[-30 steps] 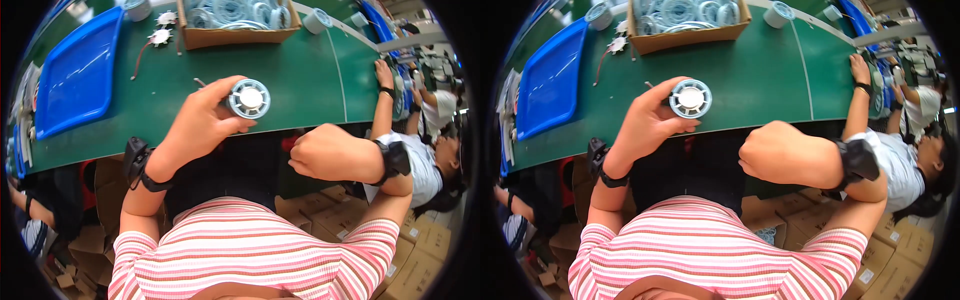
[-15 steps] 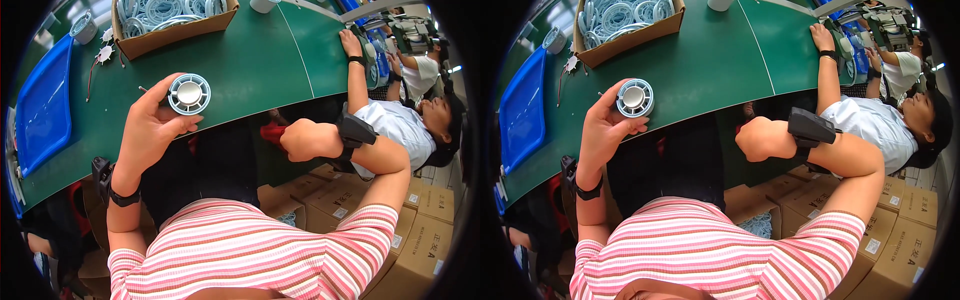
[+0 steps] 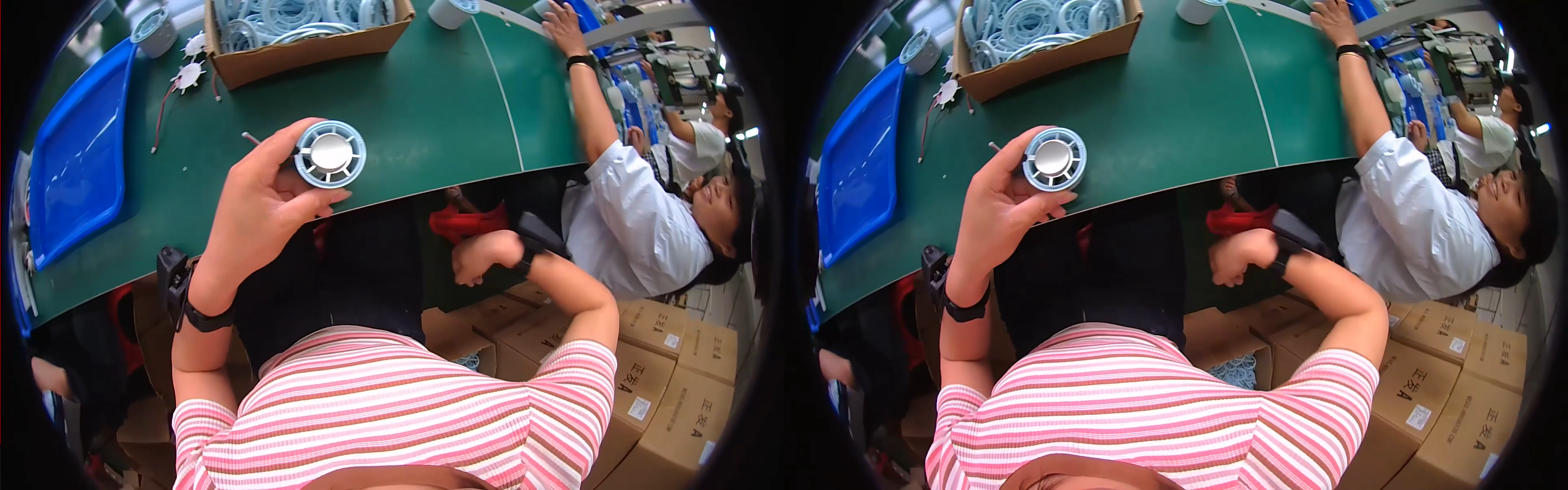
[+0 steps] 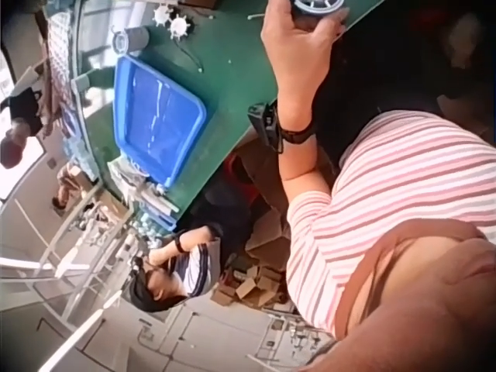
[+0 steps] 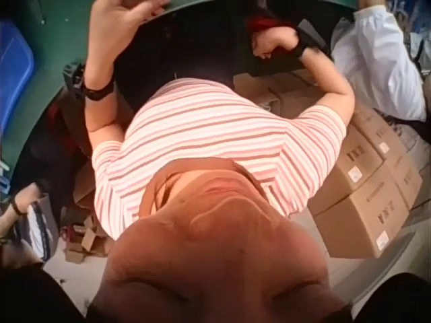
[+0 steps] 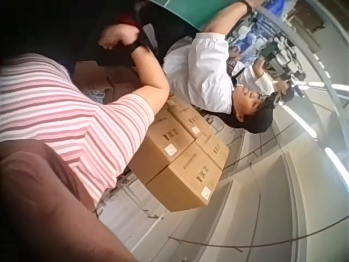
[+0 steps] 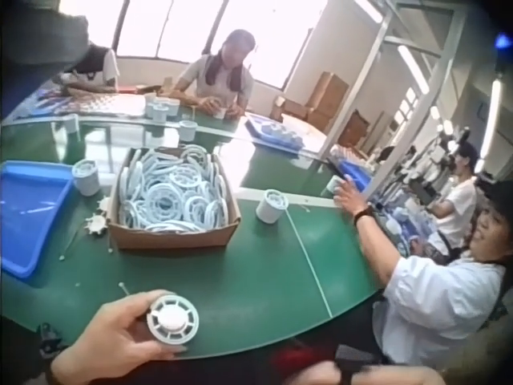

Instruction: Assembling small electronic or mechanical parts at a factory workstation.

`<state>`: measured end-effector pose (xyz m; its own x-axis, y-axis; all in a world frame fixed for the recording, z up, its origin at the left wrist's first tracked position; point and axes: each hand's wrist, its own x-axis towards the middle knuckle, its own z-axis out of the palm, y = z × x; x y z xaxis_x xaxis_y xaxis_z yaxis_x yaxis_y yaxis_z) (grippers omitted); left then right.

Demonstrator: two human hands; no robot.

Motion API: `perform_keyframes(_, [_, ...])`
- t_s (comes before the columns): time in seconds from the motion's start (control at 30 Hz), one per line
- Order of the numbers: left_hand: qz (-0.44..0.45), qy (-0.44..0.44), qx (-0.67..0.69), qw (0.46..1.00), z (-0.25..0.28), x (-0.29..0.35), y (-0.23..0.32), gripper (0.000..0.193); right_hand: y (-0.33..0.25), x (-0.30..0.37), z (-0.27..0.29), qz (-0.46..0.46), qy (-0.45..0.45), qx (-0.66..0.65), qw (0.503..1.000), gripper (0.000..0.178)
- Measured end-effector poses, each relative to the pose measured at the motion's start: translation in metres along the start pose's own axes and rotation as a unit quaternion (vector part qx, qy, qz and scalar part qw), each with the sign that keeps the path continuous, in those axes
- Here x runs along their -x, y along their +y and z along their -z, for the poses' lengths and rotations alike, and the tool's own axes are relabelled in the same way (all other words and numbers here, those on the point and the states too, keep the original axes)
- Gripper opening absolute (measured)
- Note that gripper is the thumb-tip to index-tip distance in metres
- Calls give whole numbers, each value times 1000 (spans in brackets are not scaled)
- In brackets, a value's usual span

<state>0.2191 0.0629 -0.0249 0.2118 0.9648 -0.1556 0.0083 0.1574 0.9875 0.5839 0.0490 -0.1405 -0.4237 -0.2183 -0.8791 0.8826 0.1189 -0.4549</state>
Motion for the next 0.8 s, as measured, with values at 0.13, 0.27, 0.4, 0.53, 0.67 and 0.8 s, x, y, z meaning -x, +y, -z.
perform_keyframes(0.13, [5, 11, -15, 1000, 0, 9, 4, 64, -133, 111, 21, 203, 302, 140, 921, 25])
perform_keyframes(0.27, [-44, -7, -39, 998, 2, 5, -2, 66, -168, 111, 36, 382, 624, 124, 670, 19])
perform_keyframes(0.4, [-92, -8, -21, 995, 3, 19, 8, 63, -213, 78, 49, 368, 764, 166, 504, 50])
perform_keyframes(0.53, [-196, 68, -16, 978, -4, 38, 10, 62, -213, 73, 51, 404, 685, 214, 567, 60])
perform_keyframes(0.67, [-256, 87, -72, 960, -2, 48, 20, 63, -196, 108, 53, 284, 775, 168, 539, 55])
perform_keyframes(0.8, [-226, 36, -167, 959, -11, 60, 27, 57, -138, 131, 50, 164, 860, 179, 449, 46])
